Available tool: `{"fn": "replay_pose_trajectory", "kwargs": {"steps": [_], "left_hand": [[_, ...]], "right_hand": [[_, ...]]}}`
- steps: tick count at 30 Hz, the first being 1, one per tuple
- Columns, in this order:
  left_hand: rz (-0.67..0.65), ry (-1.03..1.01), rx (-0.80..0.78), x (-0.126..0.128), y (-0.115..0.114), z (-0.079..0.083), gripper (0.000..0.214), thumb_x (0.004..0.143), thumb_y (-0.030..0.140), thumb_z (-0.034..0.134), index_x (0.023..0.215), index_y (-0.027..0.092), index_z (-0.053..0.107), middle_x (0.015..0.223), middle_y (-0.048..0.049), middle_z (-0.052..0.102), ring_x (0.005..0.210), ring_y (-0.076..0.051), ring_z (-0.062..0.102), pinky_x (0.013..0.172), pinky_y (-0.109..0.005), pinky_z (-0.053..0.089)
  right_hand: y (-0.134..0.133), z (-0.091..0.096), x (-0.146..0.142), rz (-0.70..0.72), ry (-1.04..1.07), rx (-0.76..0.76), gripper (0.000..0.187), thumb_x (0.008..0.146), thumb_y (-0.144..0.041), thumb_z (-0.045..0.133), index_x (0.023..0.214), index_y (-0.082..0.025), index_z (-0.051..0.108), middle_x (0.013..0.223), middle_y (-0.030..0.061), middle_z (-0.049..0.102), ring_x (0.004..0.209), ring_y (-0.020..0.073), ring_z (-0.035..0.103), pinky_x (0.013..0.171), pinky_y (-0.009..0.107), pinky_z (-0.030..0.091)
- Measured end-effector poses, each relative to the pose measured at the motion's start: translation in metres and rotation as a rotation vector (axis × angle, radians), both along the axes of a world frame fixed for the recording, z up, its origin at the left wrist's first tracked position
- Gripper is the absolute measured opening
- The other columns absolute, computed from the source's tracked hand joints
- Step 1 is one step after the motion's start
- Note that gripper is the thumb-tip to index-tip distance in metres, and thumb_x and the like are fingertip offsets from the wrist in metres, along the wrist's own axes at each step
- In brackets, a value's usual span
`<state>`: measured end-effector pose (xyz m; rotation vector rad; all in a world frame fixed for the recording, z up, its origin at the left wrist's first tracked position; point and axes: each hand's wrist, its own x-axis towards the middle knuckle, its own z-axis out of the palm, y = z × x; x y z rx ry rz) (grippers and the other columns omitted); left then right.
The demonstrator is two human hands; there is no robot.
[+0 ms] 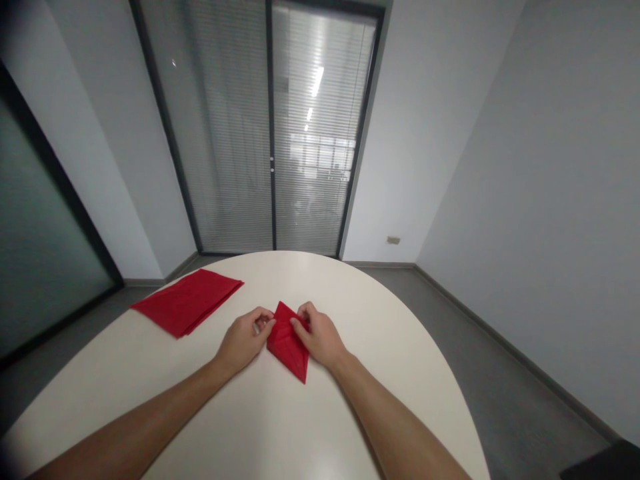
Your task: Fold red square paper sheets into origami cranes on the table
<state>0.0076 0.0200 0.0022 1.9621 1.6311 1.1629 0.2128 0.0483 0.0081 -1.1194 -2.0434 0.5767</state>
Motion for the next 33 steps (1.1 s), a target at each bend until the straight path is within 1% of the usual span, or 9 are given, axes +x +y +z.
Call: {"fn": "replay_pose_trajectory", "kwargs": {"steps": [5, 11, 17, 20, 22, 25, 29, 31, 33], "left_hand": [[0.067, 0.014, -0.017, -0.0006, 0.0011, -0.0018, 0.006, 0.091, 0.028, 0.056, 0.091, 0.024, 0.060, 0.077, 0.0018, 0.070, 0.069, -0.016, 0.065, 0.067, -0.026, 0.045], [0.087, 0.068, -0.031, -0.0007, 0.0005, -0.0029, 0.005, 0.091, 0.025, 0.055, 0.096, 0.024, 0.054, 0.081, 0.0019, 0.071, 0.071, -0.016, 0.067, 0.065, -0.026, 0.043], [0.067, 0.066, -0.017, -0.0015, 0.0008, -0.0022, 0.029, 0.092, 0.025, 0.055, 0.120, 0.025, 0.052, 0.085, 0.0016, 0.072, 0.078, -0.017, 0.067, 0.068, -0.027, 0.043], [0.058, 0.053, -0.017, -0.0020, 0.0025, -0.0041, 0.034, 0.091, 0.023, 0.055, 0.125, 0.025, 0.050, 0.089, 0.0005, 0.072, 0.083, -0.018, 0.067, 0.072, -0.028, 0.045], [0.045, 0.047, -0.015, -0.0023, 0.0035, -0.0056, 0.035, 0.091, 0.022, 0.055, 0.125, 0.025, 0.050, 0.093, -0.0002, 0.071, 0.086, -0.018, 0.067, 0.075, -0.029, 0.047], [0.029, 0.043, -0.006, -0.0023, 0.0040, -0.0065, 0.030, 0.090, 0.021, 0.055, 0.119, 0.026, 0.050, 0.093, -0.0002, 0.071, 0.085, -0.018, 0.067, 0.075, -0.029, 0.047], [0.034, 0.061, 0.006, -0.0016, 0.0022, -0.0030, 0.011, 0.090, 0.021, 0.055, 0.100, 0.025, 0.053, 0.090, 0.0003, 0.070, 0.080, -0.017, 0.066, 0.071, -0.027, 0.045], [0.028, 0.091, 0.005, -0.0011, 0.0007, -0.0001, 0.005, 0.089, 0.020, 0.054, 0.091, 0.025, 0.053, 0.085, 0.0012, 0.068, 0.078, -0.017, 0.065, 0.069, -0.027, 0.043], [0.017, 0.116, 0.003, -0.0008, -0.0007, 0.0022, 0.006, 0.089, 0.019, 0.054, 0.086, 0.024, 0.053, 0.082, 0.0019, 0.067, 0.077, -0.017, 0.064, 0.068, -0.027, 0.042]], "right_hand": [[-0.0004, 0.0005, -0.0007, 0.017, 0.020, -0.009, 0.010, 0.095, -0.032, 0.054, 0.096, -0.023, 0.056, 0.083, 0.0002, 0.066, 0.074, 0.0169, 0.059, 0.069, 0.029, 0.045], [-0.0003, 0.0002, -0.0005, 0.030, -0.008, -0.002, 0.011, 0.094, -0.030, 0.056, 0.099, -0.023, 0.063, 0.086, 0.0013, 0.069, 0.076, 0.0173, 0.063, 0.074, 0.030, 0.048], [-0.0033, 0.0041, -0.0006, 0.089, -0.030, 0.012, 0.014, 0.094, -0.029, 0.058, 0.104, -0.023, 0.065, 0.093, 0.0031, 0.071, 0.080, 0.0179, 0.064, 0.079, 0.031, 0.050], [-0.0030, 0.0048, -0.0014, 0.142, -0.021, 0.047, 0.016, 0.096, -0.029, 0.054, 0.103, -0.022, 0.067, 0.102, 0.0061, 0.072, 0.091, 0.0201, 0.065, 0.087, 0.034, 0.050], [-0.0016, 0.0035, -0.0016, 0.165, 0.001, 0.044, 0.019, 0.098, -0.026, 0.051, 0.102, -0.022, 0.069, 0.107, 0.0073, 0.072, 0.100, 0.0217, 0.065, 0.093, 0.037, 0.049], [0.0008, 0.0002, -0.0010, 0.159, 0.022, -0.009, 0.022, 0.093, -0.018, 0.051, 0.103, -0.023, 0.070, 0.107, 0.0062, 0.074, 0.100, 0.0225, 0.066, 0.093, 0.038, 0.051], [0.0020, -0.0012, 0.0001, 0.206, 0.037, -0.009, 0.033, 0.083, -0.007, 0.051, 0.101, -0.024, 0.072, 0.112, 0.0042, 0.073, 0.105, 0.0216, 0.065, 0.097, 0.038, 0.049], [0.0020, -0.0006, 0.0001, 0.237, 0.032, 0.003, 0.035, 0.082, -0.005, 0.051, 0.102, -0.024, 0.072, 0.114, 0.0040, 0.073, 0.108, 0.0216, 0.064, 0.099, 0.039, 0.048], [0.0021, -0.0004, -0.0002, 0.232, 0.016, 0.003, 0.034, 0.083, -0.007, 0.053, 0.105, -0.024, 0.072, 0.112, 0.0046, 0.073, 0.106, 0.0222, 0.064, 0.097, 0.039, 0.048]]}}
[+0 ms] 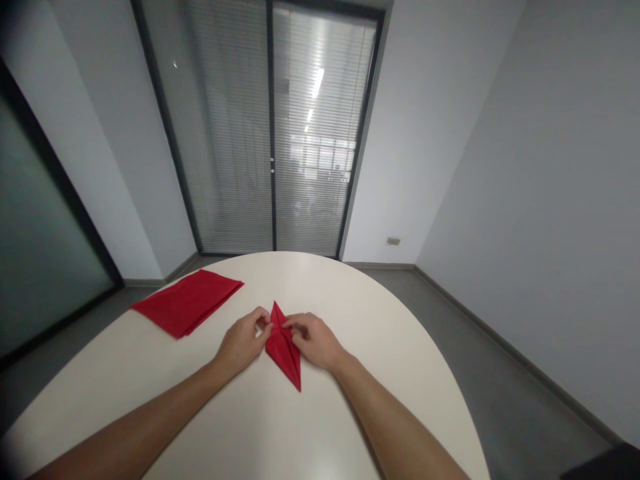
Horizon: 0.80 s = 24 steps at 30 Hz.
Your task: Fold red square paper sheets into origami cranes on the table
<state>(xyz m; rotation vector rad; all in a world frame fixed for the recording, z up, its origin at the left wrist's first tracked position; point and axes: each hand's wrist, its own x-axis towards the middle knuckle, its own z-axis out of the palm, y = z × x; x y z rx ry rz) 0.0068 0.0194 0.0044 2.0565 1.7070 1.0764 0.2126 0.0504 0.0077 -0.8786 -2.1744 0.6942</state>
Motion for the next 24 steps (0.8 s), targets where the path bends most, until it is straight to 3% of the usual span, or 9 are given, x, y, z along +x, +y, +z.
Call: {"fn": "replay_pose_trajectory", "kwargs": {"steps": [5, 9, 14, 19, 24], "left_hand": [[-0.022, 0.013, 0.005, 0.000, -0.001, 0.000, 0.006, 0.088, 0.018, 0.056, 0.090, 0.024, 0.055, 0.087, 0.0003, 0.067, 0.084, -0.019, 0.063, 0.074, -0.030, 0.045], [-0.060, 0.072, 0.153, -0.001, 0.000, 0.000, 0.013, 0.085, 0.013, 0.057, 0.092, 0.023, 0.058, 0.107, -0.0052, 0.064, 0.106, -0.023, 0.059, 0.092, -0.037, 0.048], [-0.215, 0.159, 0.248, -0.002, 0.001, -0.002, 0.019, 0.087, 0.011, 0.058, 0.099, 0.022, 0.066, 0.125, -0.0081, 0.062, 0.121, -0.025, 0.056, 0.105, -0.044, 0.045], [-0.338, 0.251, 0.176, -0.001, 0.000, -0.009, 0.034, 0.091, 0.018, 0.057, 0.124, 0.022, 0.063, 0.136, -0.0095, 0.063, 0.128, -0.026, 0.056, 0.115, -0.051, 0.037], [-0.315, 0.299, 0.054, 0.000, -0.002, -0.010, 0.040, 0.095, 0.026, 0.055, 0.135, 0.025, 0.058, 0.143, -0.0076, 0.060, 0.133, -0.024, 0.054, 0.116, -0.051, 0.034]], "right_hand": [[0.001, -0.002, 0.000, -0.020, -0.050, 0.008, 0.033, 0.081, -0.006, 0.060, 0.106, -0.023, 0.071, 0.108, 0.0056, 0.073, 0.100, 0.0224, 0.064, 0.093, 0.038, 0.049], [0.001, -0.004, 0.000, -0.029, -0.061, 0.001, 0.033, 0.082, -0.007, 0.060, 0.110, -0.022, 0.070, 0.109, 0.0062, 0.072, 0.099, 0.0222, 0.063, 0.091, 0.037, 0.049], [0.003, -0.006, 0.000, -0.031, -0.052, 0.049, 0.031, 0.084, -0.008, 0.060, 0.110, -0.022, 0.071, 0.112, 0.0063, 0.072, 0.106, 0.0230, 0.063, 0.099, 0.041, 0.046], [0.005, -0.009, 0.001, -0.058, -0.090, 0.103, 0.031, 0.089, -0.012, 0.059, 0.116, -0.023, 0.071, 0.116, 0.0065, 0.072, 0.111, 0.0236, 0.061, 0.102, 0.042, 0.045], [0.003, -0.006, 0.003, -0.098, -0.155, 0.152, 0.032, 0.089, -0.013, 0.060, 0.116, -0.023, 0.072, 0.127, 0.0084, 0.067, 0.117, 0.0246, 0.058, 0.106, 0.043, 0.043]]}}
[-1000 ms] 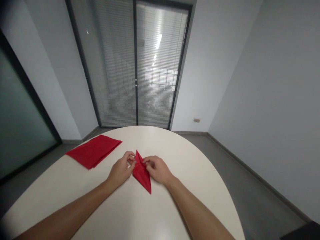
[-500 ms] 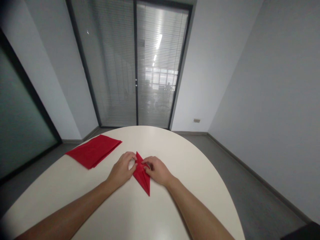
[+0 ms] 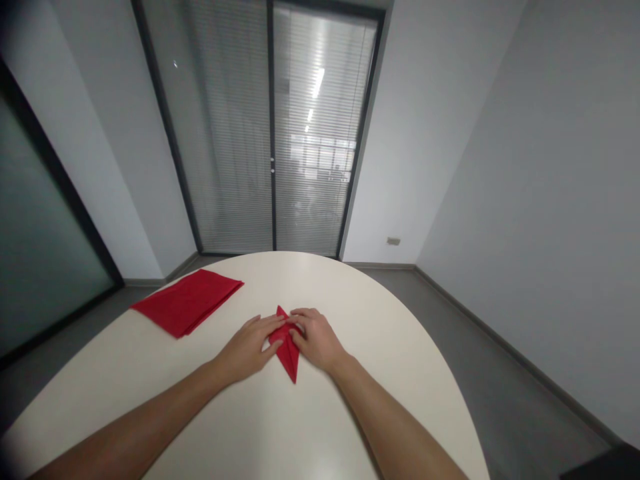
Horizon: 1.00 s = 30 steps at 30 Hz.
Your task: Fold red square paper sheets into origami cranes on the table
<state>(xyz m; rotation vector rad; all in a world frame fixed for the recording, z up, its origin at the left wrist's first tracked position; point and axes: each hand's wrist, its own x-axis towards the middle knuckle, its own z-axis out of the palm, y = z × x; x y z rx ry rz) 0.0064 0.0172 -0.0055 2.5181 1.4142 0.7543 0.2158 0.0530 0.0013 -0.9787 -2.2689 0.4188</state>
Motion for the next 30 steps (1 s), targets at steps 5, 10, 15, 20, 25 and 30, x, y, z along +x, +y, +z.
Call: {"fn": "replay_pose_trajectory", "kwargs": {"steps": [5, 10, 15, 20, 25, 30], "left_hand": [[0.069, 0.087, 0.043, 0.001, -0.003, 0.004, 0.036, 0.099, 0.029, 0.047, 0.131, 0.023, 0.062, 0.139, -0.0101, 0.062, 0.131, -0.026, 0.055, 0.116, -0.054, 0.032], [0.134, 0.149, 0.127, 0.001, -0.006, 0.009, 0.033, 0.097, 0.033, 0.050, 0.123, 0.021, 0.068, 0.130, -0.0117, 0.067, 0.129, -0.030, 0.054, 0.116, -0.057, 0.030], [0.005, 0.150, 0.130, -0.001, -0.004, 0.006, 0.038, 0.095, 0.027, 0.052, 0.131, 0.019, 0.062, 0.143, -0.0107, 0.058, 0.137, -0.027, 0.048, 0.118, -0.049, 0.033], [-0.032, 0.137, 0.104, -0.002, -0.002, 0.003, 0.035, 0.096, 0.028, 0.052, 0.130, 0.023, 0.063, 0.138, -0.0079, 0.063, 0.129, -0.026, 0.055, 0.114, -0.050, 0.038], [0.036, 0.158, 0.131, -0.001, -0.003, 0.007, 0.035, 0.096, 0.025, 0.050, 0.128, 0.023, 0.064, 0.135, -0.0092, 0.064, 0.122, -0.026, 0.058, 0.108, -0.048, 0.043], [0.059, 0.172, 0.100, -0.003, -0.002, 0.003, 0.044, 0.094, 0.022, 0.049, 0.137, 0.022, 0.057, 0.142, -0.0103, 0.059, 0.130, -0.027, 0.054, 0.113, -0.049, 0.039]], "right_hand": [[-0.003, 0.006, -0.001, 0.013, -0.074, 0.040, 0.028, 0.089, -0.017, 0.063, 0.113, -0.026, 0.075, 0.117, 0.0060, 0.070, 0.107, 0.0230, 0.060, 0.099, 0.040, 0.045], [0.001, 0.005, 0.000, -0.060, -0.117, 0.071, 0.022, 0.091, -0.021, 0.065, 0.107, -0.028, 0.078, 0.112, 0.0054, 0.072, 0.103, 0.0236, 0.061, 0.094, 0.040, 0.046], [0.006, 0.002, 0.003, -0.080, -0.131, 0.072, 0.019, 0.094, -0.026, 0.062, 0.103, -0.027, 0.079, 0.108, 0.0047, 0.075, 0.100, 0.0234, 0.063, 0.093, 0.039, 0.048], [0.002, 0.010, 0.002, -0.049, -0.130, 0.101, 0.026, 0.099, -0.028, 0.053, 0.109, -0.025, 0.077, 0.115, 0.0044, 0.075, 0.104, 0.0231, 0.065, 0.098, 0.039, 0.048], [-0.013, 0.017, -0.005, 0.068, -0.218, 0.091, 0.049, 0.100, -0.042, 0.049, 0.142, -0.017, 0.056, 0.144, 0.0127, 0.058, 0.133, 0.0265, 0.053, 0.114, 0.045, 0.037], [-0.021, 0.015, -0.006, 0.114, -0.437, -0.123, 0.084, 0.097, -0.065, 0.040, 0.159, -0.012, 0.021, 0.163, 0.0169, 0.024, 0.152, 0.0325, 0.022, 0.124, 0.057, 0.011]]}}
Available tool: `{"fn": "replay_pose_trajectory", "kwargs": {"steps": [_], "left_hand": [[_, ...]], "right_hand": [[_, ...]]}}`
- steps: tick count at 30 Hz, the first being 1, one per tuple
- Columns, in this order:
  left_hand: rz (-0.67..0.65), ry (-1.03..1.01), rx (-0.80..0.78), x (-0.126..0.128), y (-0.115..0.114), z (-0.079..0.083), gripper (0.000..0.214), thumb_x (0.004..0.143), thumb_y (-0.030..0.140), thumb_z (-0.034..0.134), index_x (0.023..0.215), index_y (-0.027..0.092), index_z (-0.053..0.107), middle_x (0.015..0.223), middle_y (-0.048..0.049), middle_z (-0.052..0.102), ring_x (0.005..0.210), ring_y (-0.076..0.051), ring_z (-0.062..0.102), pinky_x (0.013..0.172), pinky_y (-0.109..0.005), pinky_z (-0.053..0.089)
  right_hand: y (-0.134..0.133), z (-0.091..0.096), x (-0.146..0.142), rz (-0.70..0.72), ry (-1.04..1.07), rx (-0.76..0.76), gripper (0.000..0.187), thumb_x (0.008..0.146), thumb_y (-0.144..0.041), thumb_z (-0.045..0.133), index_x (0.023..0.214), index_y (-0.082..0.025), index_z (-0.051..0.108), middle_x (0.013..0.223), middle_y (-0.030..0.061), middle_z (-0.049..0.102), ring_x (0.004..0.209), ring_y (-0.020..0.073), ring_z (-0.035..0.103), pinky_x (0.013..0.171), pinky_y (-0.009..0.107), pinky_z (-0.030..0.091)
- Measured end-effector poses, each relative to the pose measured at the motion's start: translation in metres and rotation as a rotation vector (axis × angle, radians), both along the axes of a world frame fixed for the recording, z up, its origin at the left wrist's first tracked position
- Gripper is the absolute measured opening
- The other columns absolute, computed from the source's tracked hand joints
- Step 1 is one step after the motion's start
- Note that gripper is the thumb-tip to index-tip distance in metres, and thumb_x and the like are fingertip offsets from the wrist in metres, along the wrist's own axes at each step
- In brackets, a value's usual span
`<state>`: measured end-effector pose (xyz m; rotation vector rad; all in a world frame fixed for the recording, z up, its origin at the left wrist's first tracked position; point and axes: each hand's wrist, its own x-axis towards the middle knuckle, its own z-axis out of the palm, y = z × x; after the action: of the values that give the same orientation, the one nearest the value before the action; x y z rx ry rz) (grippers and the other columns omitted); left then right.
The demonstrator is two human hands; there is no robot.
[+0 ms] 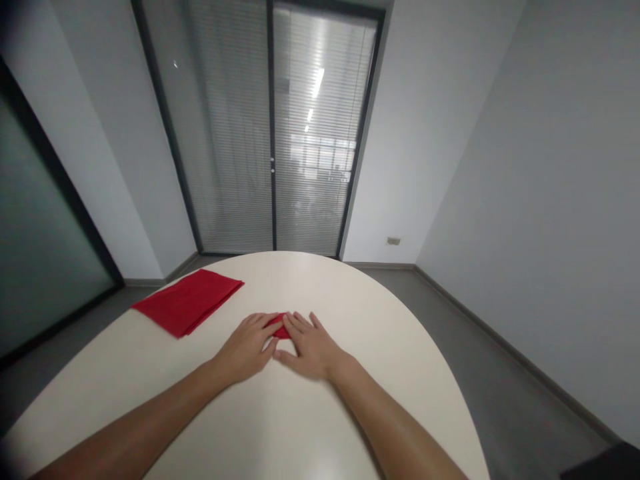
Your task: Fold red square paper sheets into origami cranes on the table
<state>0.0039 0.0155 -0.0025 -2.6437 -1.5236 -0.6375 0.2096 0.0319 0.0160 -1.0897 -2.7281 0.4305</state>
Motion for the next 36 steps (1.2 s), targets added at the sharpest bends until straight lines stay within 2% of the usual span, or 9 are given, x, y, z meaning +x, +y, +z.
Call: {"fn": "replay_pose_trajectory", "kwargs": {"steps": [2, 6, 12, 17, 20, 23, 29, 33, 36], "left_hand": [[-0.010, 0.007, -0.034, -0.001, 0.002, -0.006, 0.049, 0.095, 0.024, 0.046, 0.143, 0.018, 0.050, 0.148, -0.0121, 0.053, 0.138, -0.027, 0.047, 0.116, -0.048, 0.036], [-0.009, 0.036, -0.065, -0.001, 0.005, -0.014, 0.052, 0.097, 0.029, 0.043, 0.147, 0.014, 0.045, 0.154, -0.0134, 0.046, 0.144, -0.026, 0.040, 0.119, -0.047, 0.034], [0.087, 0.078, -0.010, 0.002, -0.001, -0.011, 0.050, 0.096, 0.028, 0.043, 0.141, 0.009, 0.052, 0.150, -0.0191, 0.049, 0.140, -0.031, 0.046, 0.114, -0.051, 0.037], [0.170, 0.074, 0.043, 0.002, -0.002, -0.007, 0.048, 0.094, 0.025, 0.043, 0.136, 0.004, 0.055, 0.145, -0.0234, 0.054, 0.137, -0.033, 0.050, 0.115, -0.052, 0.035], [0.048, 0.039, 0.035, 0.001, -0.001, -0.006, 0.049, 0.095, 0.024, 0.043, 0.142, 0.010, 0.051, 0.151, -0.0170, 0.049, 0.142, -0.028, 0.043, 0.118, -0.048, 0.033], [-0.060, 0.016, -0.020, 0.000, 0.002, -0.009, 0.047, 0.098, 0.026, 0.042, 0.144, 0.015, 0.050, 0.152, -0.0125, 0.049, 0.142, -0.024, 0.044, 0.118, -0.045, 0.035], [0.049, 0.036, -0.016, 0.001, 0.003, -0.015, 0.048, 0.099, 0.029, 0.042, 0.142, 0.009, 0.051, 0.149, -0.0172, 0.051, 0.140, -0.027, 0.047, 0.116, -0.046, 0.038], [0.127, 0.049, 0.006, 0.001, 0.003, -0.013, 0.047, 0.097, 0.030, 0.045, 0.137, 0.008, 0.055, 0.146, -0.0190, 0.054, 0.137, -0.030, 0.050, 0.114, -0.047, 0.040], [0.160, 0.028, 0.006, 0.001, 0.002, -0.009, 0.046, 0.096, 0.029, 0.046, 0.135, 0.009, 0.057, 0.144, -0.0194, 0.057, 0.134, -0.031, 0.053, 0.113, -0.047, 0.041]], "right_hand": [[0.000, 0.001, 0.001, -0.009, -0.041, -0.037, 0.087, 0.097, -0.068, 0.035, 0.160, -0.011, 0.016, 0.164, 0.0160, 0.017, 0.153, 0.0322, 0.014, 0.124, 0.055, 0.005], [0.000, 0.005, 0.001, -0.038, -0.078, -0.072, 0.089, 0.096, -0.071, 0.031, 0.160, -0.011, 0.013, 0.165, 0.0141, 0.013, 0.154, 0.0326, 0.008, 0.124, 0.055, 0.002], [0.004, -0.003, 0.003, -0.079, -0.055, -0.035, 0.085, 0.097, -0.069, 0.032, 0.160, -0.013, 0.018, 0.165, 0.0142, 0.016, 0.154, 0.0335, 0.010, 0.124, 0.058, 0.006], [0.006, -0.008, 0.005, -0.061, -0.027, -0.020, 0.084, 0.097, -0.069, 0.035, 0.160, -0.016, 0.019, 0.164, 0.0130, 0.018, 0.154, 0.0333, 0.012, 0.124, 0.057, 0.008], [0.006, -0.007, 0.006, -0.057, -0.027, -0.013, 0.083, 0.097, -0.067, 0.037, 0.160, -0.017, 0.018, 0.165, 0.0122, 0.018, 0.154, 0.0336, 0.012, 0.123, 0.057, 0.008], [0.005, -0.005, 0.006, -0.053, -0.030, -0.005, 0.081, 0.097, -0.065, 0.038, 0.160, -0.017, 0.018, 0.165, 0.0120, 0.018, 0.154, 0.0337, 0.013, 0.123, 0.057, 0.009], [0.003, -0.006, 0.004, -0.083, -0.047, 0.026, 0.081, 0.098, -0.064, 0.037, 0.159, -0.012, 0.022, 0.164, 0.0148, 0.019, 0.153, 0.0349, 0.013, 0.123, 0.058, 0.011], [-0.001, -0.005, 0.002, -0.077, -0.035, 0.091, 0.076, 0.099, -0.059, 0.039, 0.157, -0.010, 0.029, 0.161, 0.0178, 0.027, 0.152, 0.0339, 0.019, 0.123, 0.056, 0.012], [-0.001, -0.005, 0.002, -0.066, -0.029, 0.081, 0.074, 0.100, -0.057, 0.038, 0.156, -0.010, 0.031, 0.161, 0.0178, 0.029, 0.151, 0.0331, 0.023, 0.123, 0.055, 0.015]]}}
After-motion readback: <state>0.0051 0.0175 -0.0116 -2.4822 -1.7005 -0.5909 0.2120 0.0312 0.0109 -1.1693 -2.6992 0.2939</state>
